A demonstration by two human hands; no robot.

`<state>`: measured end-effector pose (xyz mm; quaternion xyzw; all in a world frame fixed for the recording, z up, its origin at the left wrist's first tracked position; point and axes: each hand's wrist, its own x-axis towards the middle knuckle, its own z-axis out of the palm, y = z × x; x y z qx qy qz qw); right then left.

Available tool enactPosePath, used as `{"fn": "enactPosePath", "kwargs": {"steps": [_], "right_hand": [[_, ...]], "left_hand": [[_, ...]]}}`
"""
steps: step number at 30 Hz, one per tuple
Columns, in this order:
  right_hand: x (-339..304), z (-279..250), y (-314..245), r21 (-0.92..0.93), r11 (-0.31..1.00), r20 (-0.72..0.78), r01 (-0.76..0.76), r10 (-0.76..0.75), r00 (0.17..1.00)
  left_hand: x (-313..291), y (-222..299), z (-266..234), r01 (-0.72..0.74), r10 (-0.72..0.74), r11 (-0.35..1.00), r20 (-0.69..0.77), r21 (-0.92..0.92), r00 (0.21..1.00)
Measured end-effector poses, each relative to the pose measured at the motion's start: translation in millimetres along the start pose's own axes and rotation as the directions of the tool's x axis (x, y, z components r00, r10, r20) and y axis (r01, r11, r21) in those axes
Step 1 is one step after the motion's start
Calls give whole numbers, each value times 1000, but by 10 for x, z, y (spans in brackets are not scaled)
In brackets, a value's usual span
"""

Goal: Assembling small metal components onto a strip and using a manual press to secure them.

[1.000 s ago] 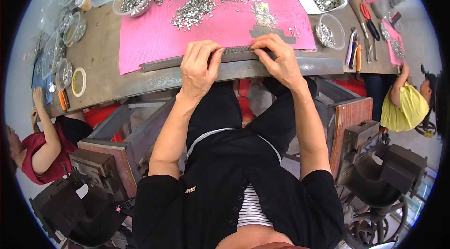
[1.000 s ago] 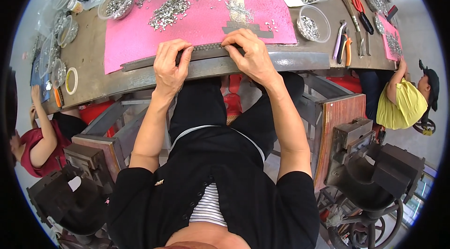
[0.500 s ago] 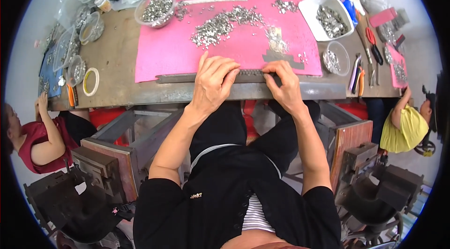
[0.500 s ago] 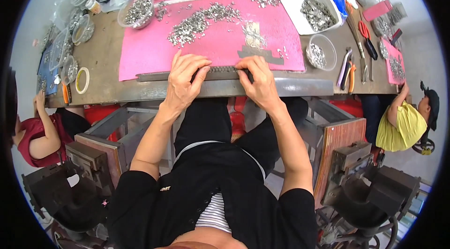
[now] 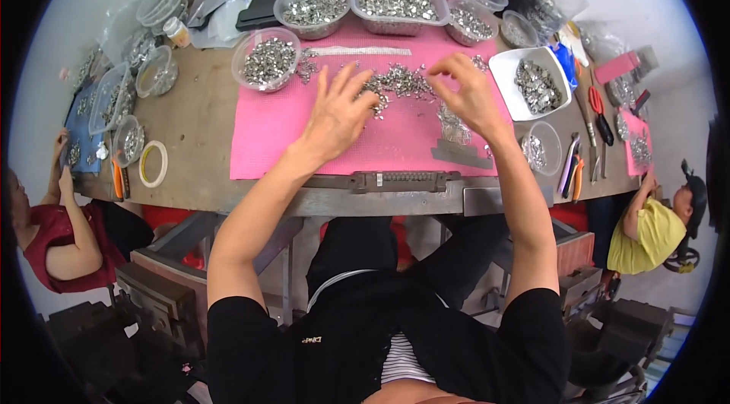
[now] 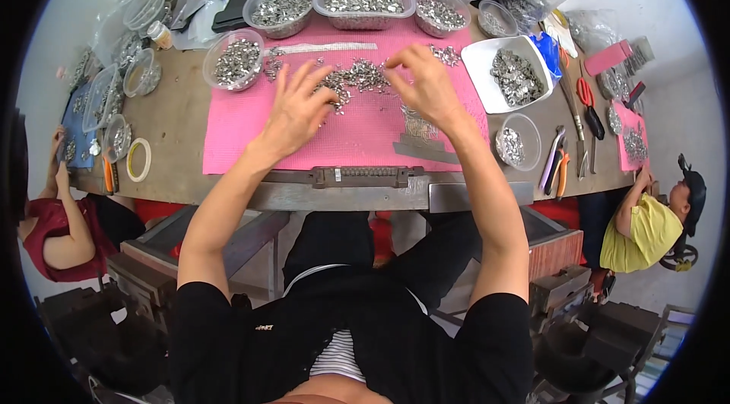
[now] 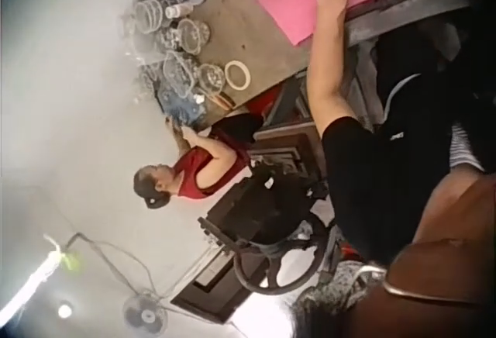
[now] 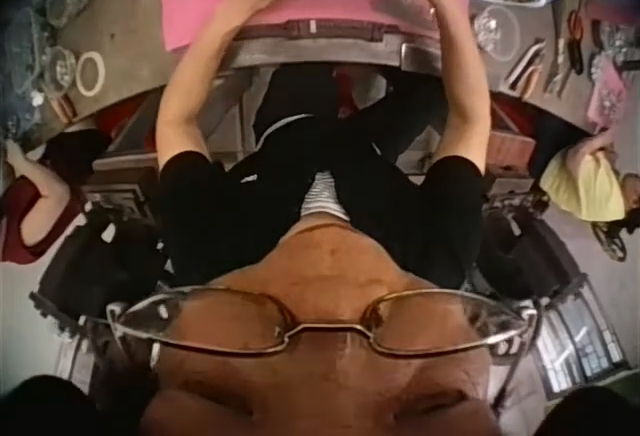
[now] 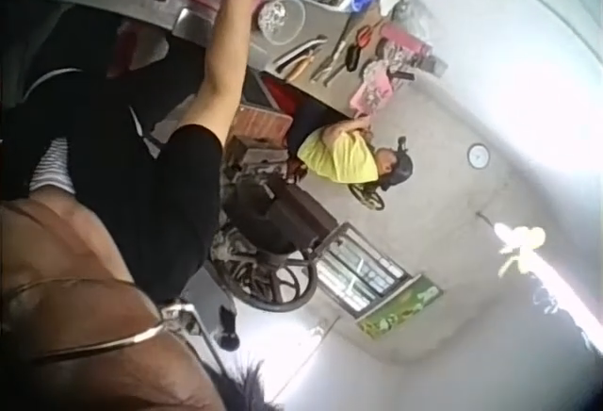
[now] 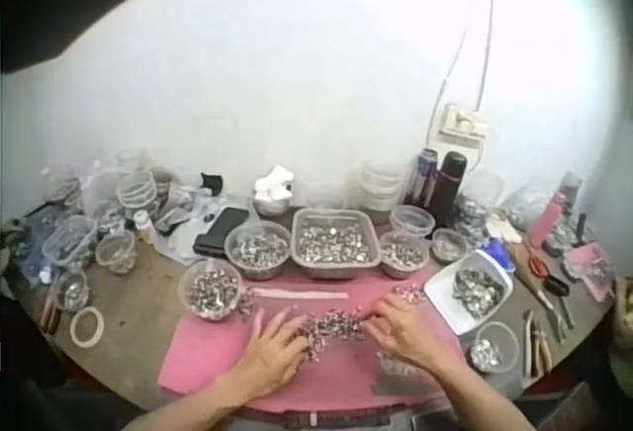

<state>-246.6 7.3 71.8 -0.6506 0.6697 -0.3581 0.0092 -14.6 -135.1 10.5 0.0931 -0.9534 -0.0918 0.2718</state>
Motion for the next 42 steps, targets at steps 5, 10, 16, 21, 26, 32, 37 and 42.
{"fn": "enactPosePath", "kwargs": {"steps": [5,10,16,21,26,32,37,42], "right_hand": [[-245,275,124,-32,997,143,74,-68,987],[-165,400,340,-230,958,81,172,-157,984],[-220,258,320,-91,987,158,134,-119,980],[-102,333,386,-185,967,92,175,-160,983],[-132,349,274,-260,928,105,265,-246,964],[-181,271,318,-274,941,50,200,-194,980],[-175,312,149,-224,960,46,169,-163,986],[-251,303,128,-262,938,44,226,-222,974]], "left_hand": [[46,7,-49,49,-48,997,21,-66,999],[203,-5,91,2,-2,1000,76,1,997],[367,27,135,-22,20,999,71,24,997],[440,-88,272,-37,26,991,81,126,996],[338,-61,200,-10,4,995,66,100,998],[272,-174,207,77,-84,984,41,158,996],[263,62,278,31,-34,996,41,82,999],[169,-54,290,128,-137,973,35,191,990]]}}
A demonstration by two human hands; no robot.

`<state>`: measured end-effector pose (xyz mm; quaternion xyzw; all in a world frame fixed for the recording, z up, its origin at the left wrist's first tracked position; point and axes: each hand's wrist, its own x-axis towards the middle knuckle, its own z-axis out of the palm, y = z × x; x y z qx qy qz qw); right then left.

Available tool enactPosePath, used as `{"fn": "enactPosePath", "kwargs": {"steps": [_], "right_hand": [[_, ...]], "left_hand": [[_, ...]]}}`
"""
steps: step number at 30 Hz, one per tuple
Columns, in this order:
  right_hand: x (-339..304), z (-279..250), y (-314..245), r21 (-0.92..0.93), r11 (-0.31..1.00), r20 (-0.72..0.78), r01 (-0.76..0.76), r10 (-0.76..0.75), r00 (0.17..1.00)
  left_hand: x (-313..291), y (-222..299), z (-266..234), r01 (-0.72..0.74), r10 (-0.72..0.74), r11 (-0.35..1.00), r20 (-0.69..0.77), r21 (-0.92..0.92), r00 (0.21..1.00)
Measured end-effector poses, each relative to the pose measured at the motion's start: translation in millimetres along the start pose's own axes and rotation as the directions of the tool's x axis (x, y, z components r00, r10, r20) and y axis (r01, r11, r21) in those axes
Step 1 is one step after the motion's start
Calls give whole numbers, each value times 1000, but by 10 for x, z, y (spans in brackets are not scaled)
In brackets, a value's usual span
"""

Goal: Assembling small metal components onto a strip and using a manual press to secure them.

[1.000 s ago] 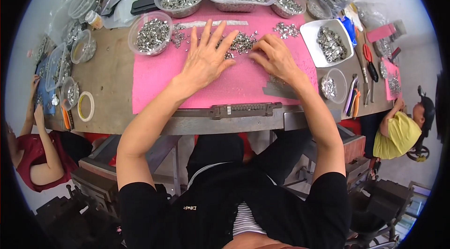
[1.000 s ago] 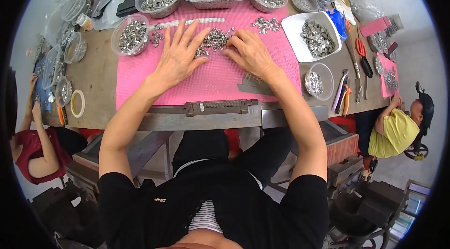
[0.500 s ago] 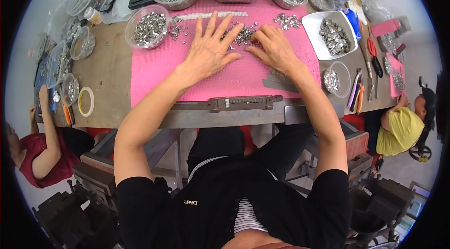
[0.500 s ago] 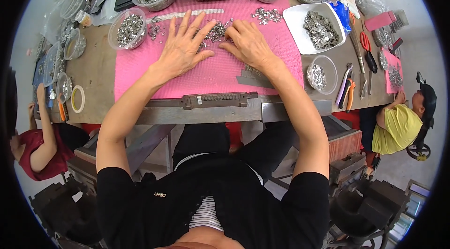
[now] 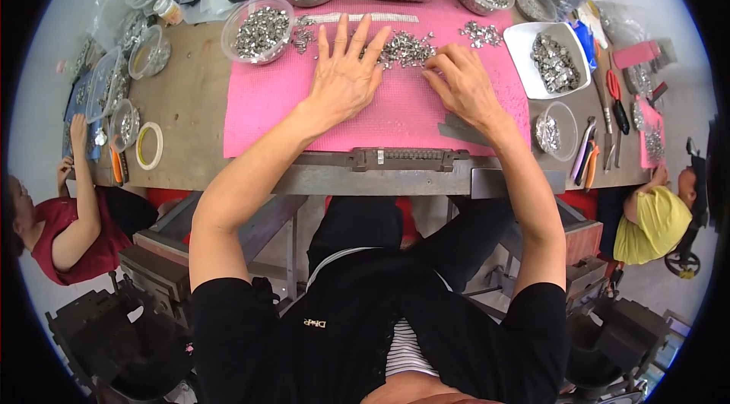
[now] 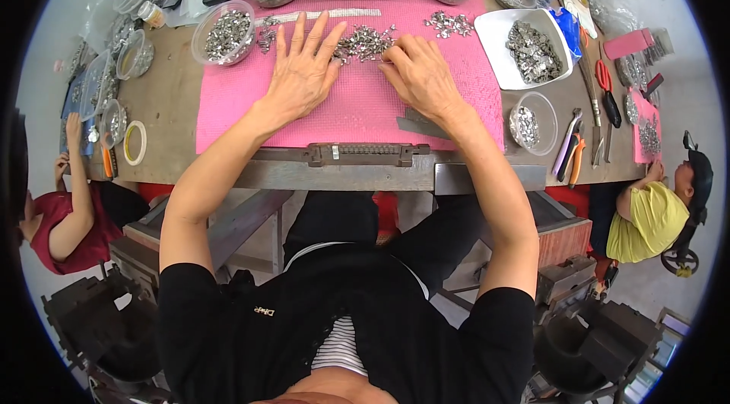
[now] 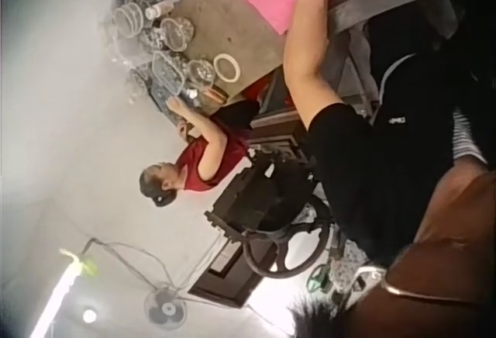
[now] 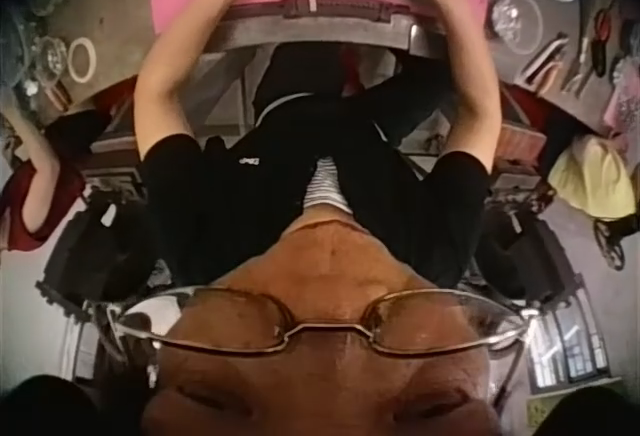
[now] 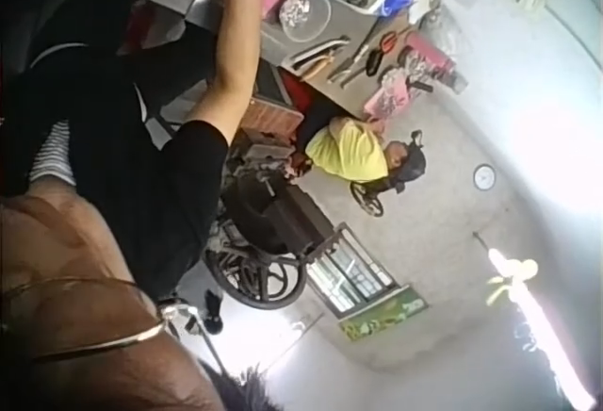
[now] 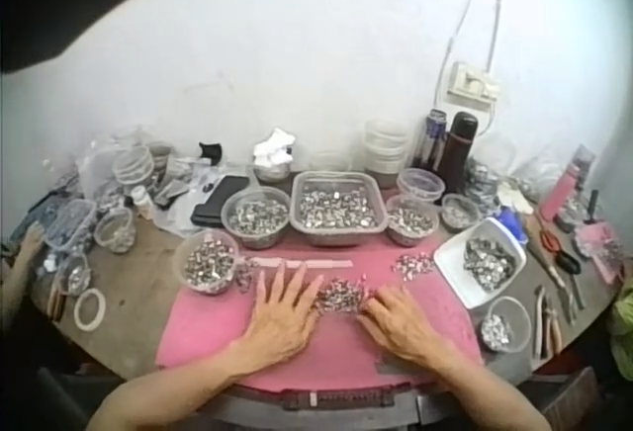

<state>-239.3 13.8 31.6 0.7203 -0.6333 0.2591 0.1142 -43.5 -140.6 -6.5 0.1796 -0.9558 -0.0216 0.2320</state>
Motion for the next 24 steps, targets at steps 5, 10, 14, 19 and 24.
{"fn": "enactPosePath", "kwargs": {"steps": [5,10,14,19,24], "right_hand": [[-31,-9,-23,22,1000,2,-3,3,1000],[-18,7,-113,32,999,-4,-9,9,1000],[-101,-62,-114,24,1000,-1,-8,8,1000],[-184,-120,-82,6,1000,-9,-28,28,1000],[-178,-163,-125,19,1000,-21,-12,12,1000]], "left_hand": [[-45,0,-45,-32,33,998,-4,61,999],[123,152,79,-42,39,998,-56,-44,998],[136,60,124,-1,1,1000,-65,0,998],[20,-88,14,4,-3,1000,-79,11,997],[-49,-15,-64,-9,9,1000,-39,-13,999]]}}
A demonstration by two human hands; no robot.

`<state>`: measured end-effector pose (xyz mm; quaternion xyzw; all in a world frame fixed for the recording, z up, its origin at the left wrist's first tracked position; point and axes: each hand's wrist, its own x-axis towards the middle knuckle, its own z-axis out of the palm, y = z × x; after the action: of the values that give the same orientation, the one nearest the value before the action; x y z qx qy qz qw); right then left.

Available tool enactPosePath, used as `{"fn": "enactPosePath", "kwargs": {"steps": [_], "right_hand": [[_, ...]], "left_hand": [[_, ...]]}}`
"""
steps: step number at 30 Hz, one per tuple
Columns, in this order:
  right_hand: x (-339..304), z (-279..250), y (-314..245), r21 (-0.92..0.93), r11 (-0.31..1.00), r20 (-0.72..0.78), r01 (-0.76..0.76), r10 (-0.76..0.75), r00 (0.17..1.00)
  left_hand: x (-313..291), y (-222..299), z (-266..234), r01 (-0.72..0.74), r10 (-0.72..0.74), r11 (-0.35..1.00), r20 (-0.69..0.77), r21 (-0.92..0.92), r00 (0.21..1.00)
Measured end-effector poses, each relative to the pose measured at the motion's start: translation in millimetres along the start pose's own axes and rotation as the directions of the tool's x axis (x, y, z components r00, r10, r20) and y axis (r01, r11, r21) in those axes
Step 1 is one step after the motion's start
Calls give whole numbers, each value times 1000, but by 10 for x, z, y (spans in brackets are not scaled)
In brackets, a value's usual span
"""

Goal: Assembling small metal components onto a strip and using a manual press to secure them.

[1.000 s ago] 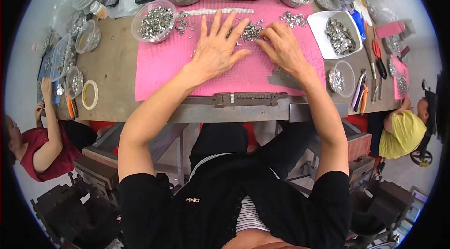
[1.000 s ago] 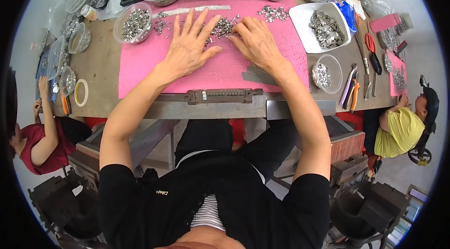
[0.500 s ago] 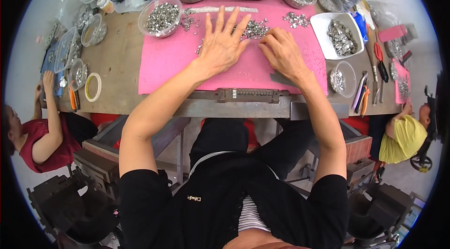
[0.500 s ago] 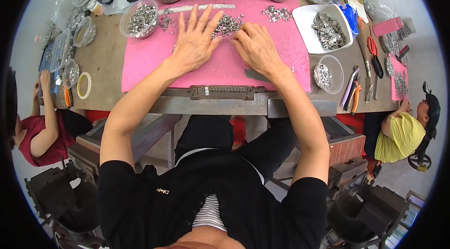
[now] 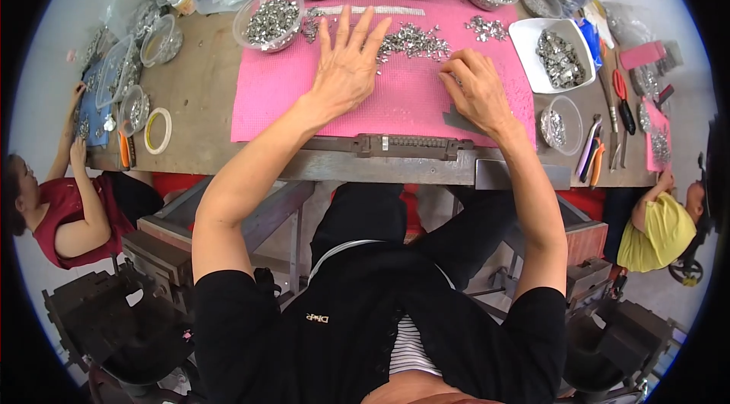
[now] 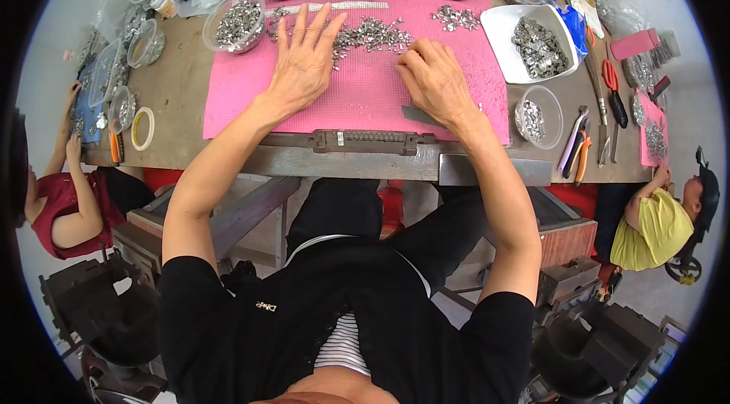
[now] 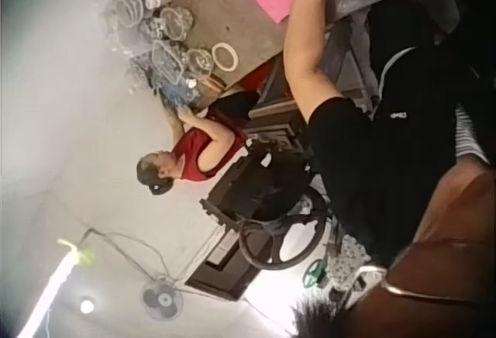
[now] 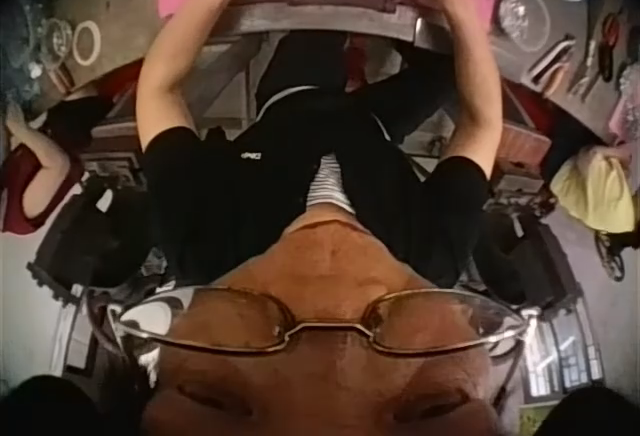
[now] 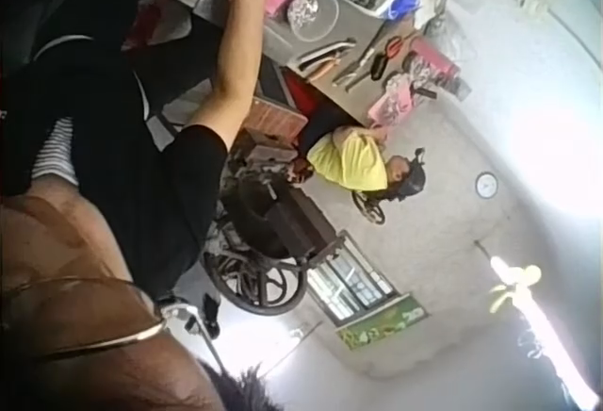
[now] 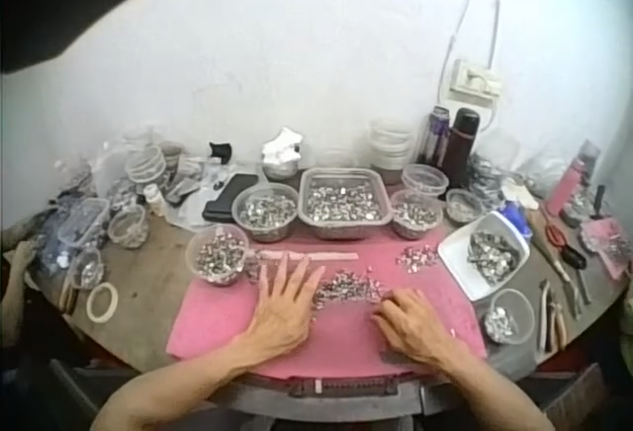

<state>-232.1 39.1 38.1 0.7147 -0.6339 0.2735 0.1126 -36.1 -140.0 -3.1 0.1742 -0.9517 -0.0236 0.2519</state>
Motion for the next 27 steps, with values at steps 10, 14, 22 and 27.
{"fn": "enactPosePath", "kwargs": {"steps": [10,14,22,27], "right_hand": [[-55,-35,-28,14,1000,-9,-5,5,1000],[-99,-42,-7,4,1000,-15,-15,15,1000],[-44,-29,-77,21,1000,9,-5,4,1000],[-90,-116,44,-7,1000,-3,-28,28,1000]], "left_hand": [[-40,3,86,30,-31,999,24,17,999],[-129,-7,-51,60,-63,997,56,50,996],[-112,63,55,73,-73,997,23,-1,997],[-166,-14,-72,65,-71,993,59,93,996]]}}
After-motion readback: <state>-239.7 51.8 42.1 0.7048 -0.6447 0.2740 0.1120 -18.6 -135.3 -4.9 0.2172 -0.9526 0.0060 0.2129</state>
